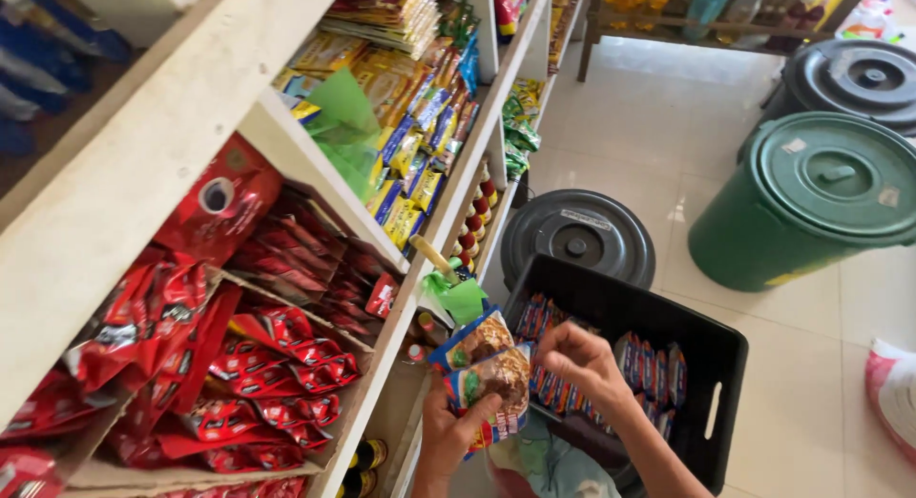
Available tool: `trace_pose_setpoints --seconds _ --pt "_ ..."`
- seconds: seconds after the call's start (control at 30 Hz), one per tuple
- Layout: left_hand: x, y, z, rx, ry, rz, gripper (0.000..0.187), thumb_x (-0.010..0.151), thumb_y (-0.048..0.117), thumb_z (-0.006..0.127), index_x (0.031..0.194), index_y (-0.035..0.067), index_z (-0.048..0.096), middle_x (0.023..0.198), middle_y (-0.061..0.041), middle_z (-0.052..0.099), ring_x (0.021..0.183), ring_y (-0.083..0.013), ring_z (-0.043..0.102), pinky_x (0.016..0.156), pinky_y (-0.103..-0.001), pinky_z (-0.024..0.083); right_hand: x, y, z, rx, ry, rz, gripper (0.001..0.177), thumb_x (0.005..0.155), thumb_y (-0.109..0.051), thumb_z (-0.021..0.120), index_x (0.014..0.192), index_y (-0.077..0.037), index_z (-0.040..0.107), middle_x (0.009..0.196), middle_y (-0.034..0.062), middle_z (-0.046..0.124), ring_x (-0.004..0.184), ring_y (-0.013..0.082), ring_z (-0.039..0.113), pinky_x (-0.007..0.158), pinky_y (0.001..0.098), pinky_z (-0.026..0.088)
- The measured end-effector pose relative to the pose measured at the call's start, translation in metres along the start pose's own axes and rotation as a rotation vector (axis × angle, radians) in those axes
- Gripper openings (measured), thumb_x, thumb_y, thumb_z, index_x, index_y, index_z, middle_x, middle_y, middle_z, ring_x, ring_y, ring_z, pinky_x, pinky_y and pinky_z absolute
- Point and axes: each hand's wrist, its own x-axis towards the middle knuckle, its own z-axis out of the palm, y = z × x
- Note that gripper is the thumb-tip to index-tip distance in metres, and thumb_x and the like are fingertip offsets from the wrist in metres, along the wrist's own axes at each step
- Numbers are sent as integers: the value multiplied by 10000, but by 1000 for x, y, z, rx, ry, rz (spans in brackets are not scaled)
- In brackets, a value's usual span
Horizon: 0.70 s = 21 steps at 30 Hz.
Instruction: Organizing and restacking snack packets on shelves and in a storage bin.
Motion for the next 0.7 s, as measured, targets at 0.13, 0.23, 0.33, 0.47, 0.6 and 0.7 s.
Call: trace_pose_setpoints --seconds 0.13,0.23,0.33,0.47,0.6,0.7 --pt "-3 -11 -11 -309 217 -88 442 878 106 780 1257 -76 644 1144 -160 737 970 -242 734 856 -390 595 -12 1 17 -37 -119 89 308 958 -303 720 952 4 695 879 19 684 844 91 612 765 273 511" --pt "1 -21 -18 -464 388 -92 482 864 163 765 1280 -32 619 1149 -132 725 956 -242 727 834 -398 596 -15 -11 30 -215 -158 68 318 921 -322 746 953 -6 729 846 14 724 803 87 636 733 274 527" --pt "2 -5 -15 -479 472 -100 514 855 203 754 1305 -6 619 1178 -136 721 972 -248 721 828 -398 591 -17 -15 52 -470 -176 145 287 831 -260 828 975 -26 747 794 15 754 743 81 646 678 267 530" --pt "1 -9 -19 -536 551 -64 536 855 214 750 1320 -6 603 1220 -134 707 1034 -249 713 877 -407 582 -22 16 57 -143 -124 264 258 825 -134 828 1022 -18 708 812 32 743 749 94 654 678 267 536" --pt "-4 -1 -23 -631 507 -14 531 892 239 704 1343 -15 587 1259 -143 691 1090 -278 692 937 -454 555 -27 30 59 257 -62 221 259 868 -21 783 1088 0 647 830 30 685 747 93 619 659 248 495" --pt "-3 -3 -30 -732 431 18 528 918 261 655 1376 16 562 1306 -129 665 1154 -297 662 994 -486 513 -30 22 64 291 -46 154 275 882 -8 781 1103 -3 617 816 19 649 729 88 585 637 239 462"
